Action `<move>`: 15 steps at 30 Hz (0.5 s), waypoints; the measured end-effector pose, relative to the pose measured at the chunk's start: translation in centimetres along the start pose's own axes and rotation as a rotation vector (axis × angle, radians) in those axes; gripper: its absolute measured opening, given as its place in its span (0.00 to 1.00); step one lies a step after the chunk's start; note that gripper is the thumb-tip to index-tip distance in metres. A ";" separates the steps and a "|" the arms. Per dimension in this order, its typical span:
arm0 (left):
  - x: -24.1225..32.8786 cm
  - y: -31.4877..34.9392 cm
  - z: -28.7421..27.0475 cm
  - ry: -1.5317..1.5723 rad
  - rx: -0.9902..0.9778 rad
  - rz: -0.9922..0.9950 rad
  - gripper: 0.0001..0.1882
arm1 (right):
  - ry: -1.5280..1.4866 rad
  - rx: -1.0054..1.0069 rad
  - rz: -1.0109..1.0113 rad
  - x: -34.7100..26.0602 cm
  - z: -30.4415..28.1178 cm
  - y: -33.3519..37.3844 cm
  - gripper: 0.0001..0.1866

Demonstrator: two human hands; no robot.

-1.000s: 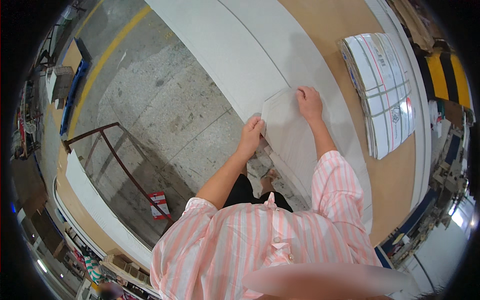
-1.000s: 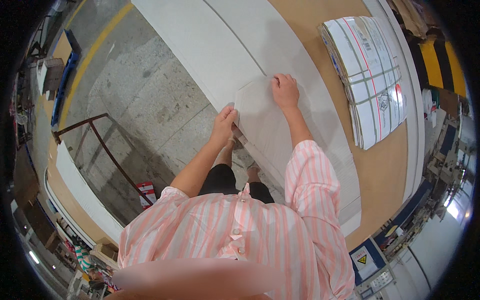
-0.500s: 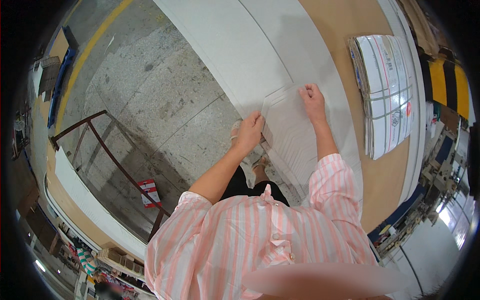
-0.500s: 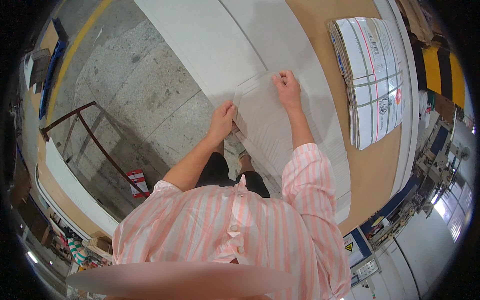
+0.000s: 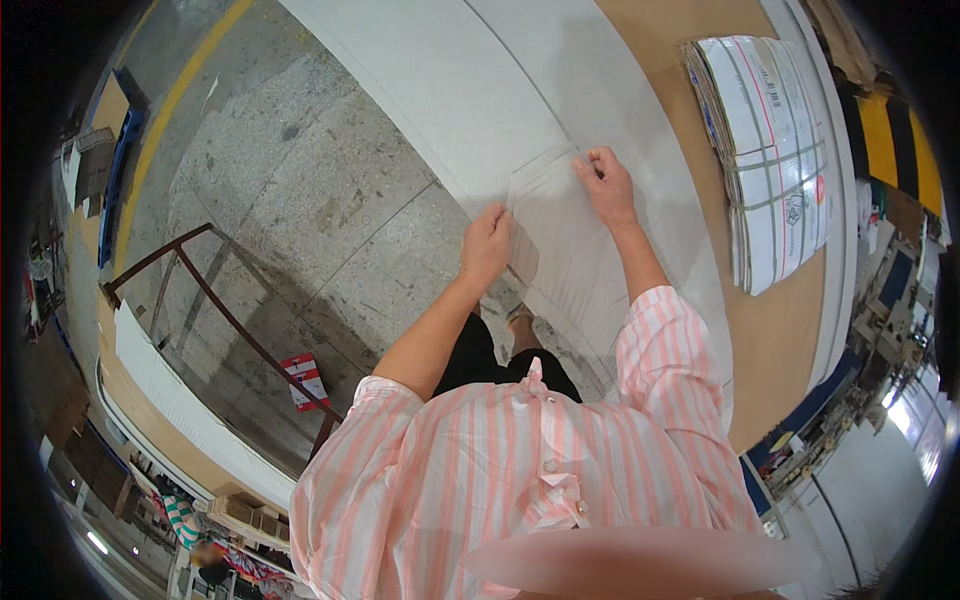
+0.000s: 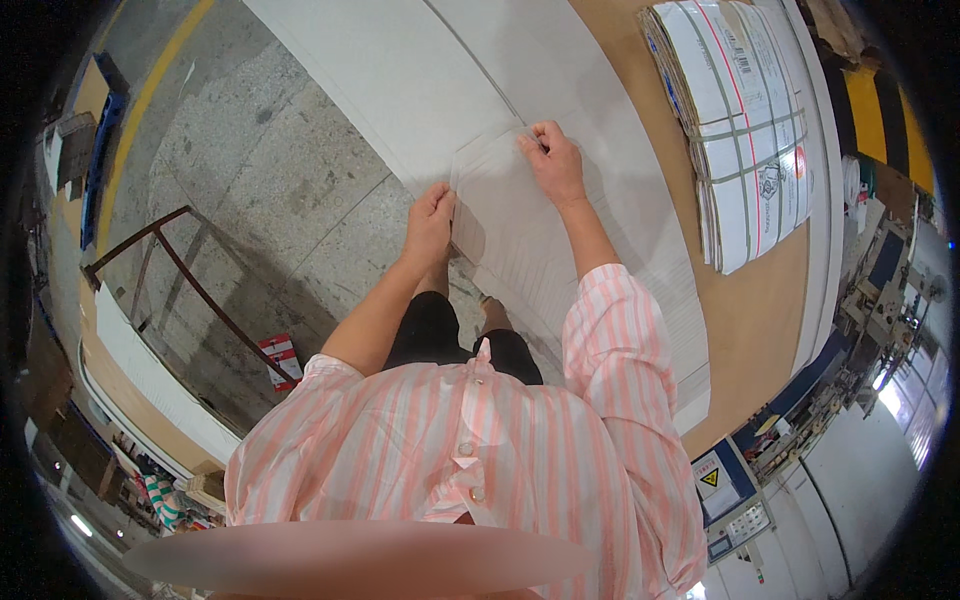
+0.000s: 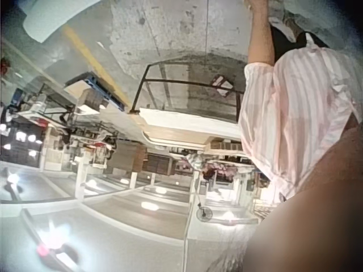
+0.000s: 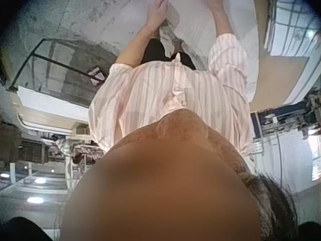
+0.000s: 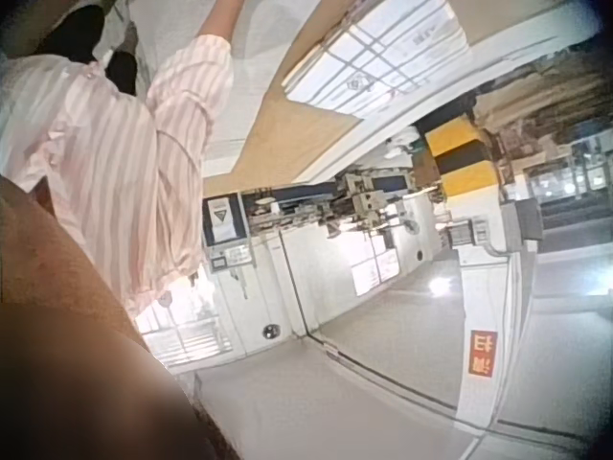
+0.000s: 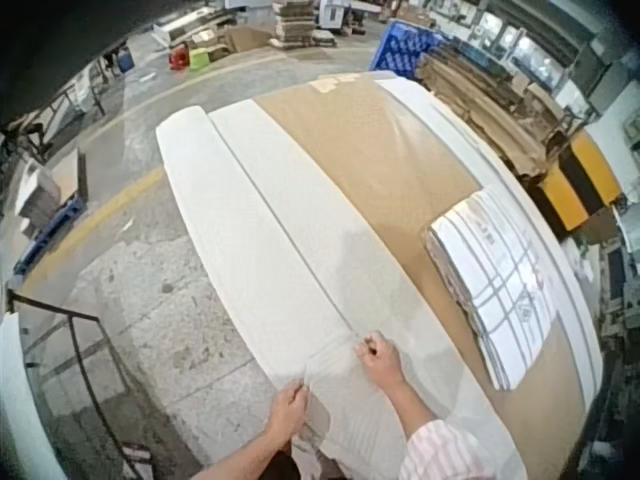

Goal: Counting and organizing stacks of die-cut paper or cardboard templates on a workbench.

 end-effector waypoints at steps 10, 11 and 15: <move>11.9 0.4 -1.7 -0.496 0.258 0.540 0.11 | -0.271 -0.045 0.113 2.4 -0.3 -0.5 0.11; 11.9 0.0 -0.8 -0.579 0.218 0.516 0.12 | -0.260 -0.051 0.066 2.0 -0.3 -0.5 0.10; 12.4 -0.3 -0.4 -0.624 0.209 0.515 0.13 | -0.233 -0.021 0.032 1.7 -1.0 0.0 0.11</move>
Point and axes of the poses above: each hand's wrist, its own y-axis away from the middle knuckle, its own z-axis out of the palm, x = y × z, the point moved 10 cm from there along -y, towards the middle knuckle, and after that the axes turned 7 degrees about -y, right-handed, at the moved point
